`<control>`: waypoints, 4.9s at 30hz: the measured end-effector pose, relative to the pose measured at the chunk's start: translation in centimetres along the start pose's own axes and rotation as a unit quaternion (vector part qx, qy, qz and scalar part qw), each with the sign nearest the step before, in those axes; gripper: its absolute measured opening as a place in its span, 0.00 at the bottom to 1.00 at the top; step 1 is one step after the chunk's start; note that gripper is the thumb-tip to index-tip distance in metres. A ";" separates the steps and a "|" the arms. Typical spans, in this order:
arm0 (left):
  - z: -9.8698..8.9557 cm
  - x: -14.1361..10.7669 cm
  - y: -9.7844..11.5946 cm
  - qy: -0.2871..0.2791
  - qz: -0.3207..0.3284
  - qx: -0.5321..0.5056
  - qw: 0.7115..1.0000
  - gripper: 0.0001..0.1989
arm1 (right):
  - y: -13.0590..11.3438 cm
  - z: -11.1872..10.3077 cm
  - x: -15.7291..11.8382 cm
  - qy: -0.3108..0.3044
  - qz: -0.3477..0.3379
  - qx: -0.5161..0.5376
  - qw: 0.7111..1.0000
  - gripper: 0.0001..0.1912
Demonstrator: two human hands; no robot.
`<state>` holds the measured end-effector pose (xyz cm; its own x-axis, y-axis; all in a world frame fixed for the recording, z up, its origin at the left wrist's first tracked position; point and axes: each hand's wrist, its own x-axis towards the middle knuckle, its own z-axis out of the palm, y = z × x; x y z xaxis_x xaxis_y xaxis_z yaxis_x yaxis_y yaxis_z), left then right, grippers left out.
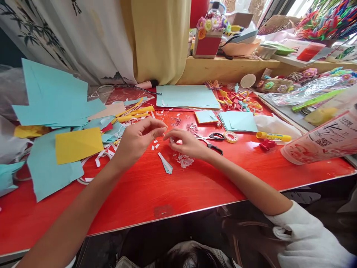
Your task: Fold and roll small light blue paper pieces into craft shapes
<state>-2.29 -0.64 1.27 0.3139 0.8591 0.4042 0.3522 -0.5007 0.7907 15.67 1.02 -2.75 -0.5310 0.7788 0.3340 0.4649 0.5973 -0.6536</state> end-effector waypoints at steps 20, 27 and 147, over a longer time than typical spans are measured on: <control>0.3 -0.3 0.3 -0.046 0.042 0.034 0.997 0.09 | 2.0 0.7 -0.3 -0.013 0.006 0.005 1.000 0.20; 0.0 -0.1 -0.2 -0.052 0.075 0.106 0.990 0.09 | 0.0 0.7 -0.2 0.144 0.036 -0.076 0.986 0.16; -0.4 -0.8 -2.5 -0.331 0.088 0.214 0.915 0.09 | -2.9 -2.9 -1.2 -0.041 0.042 0.137 0.989 0.24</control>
<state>-3.83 -0.02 -0.87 0.8141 0.5800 0.0292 0.5134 -0.7423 0.4305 16.98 -1.08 0.72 -0.5601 0.7981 0.2220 0.3064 0.4486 -0.8396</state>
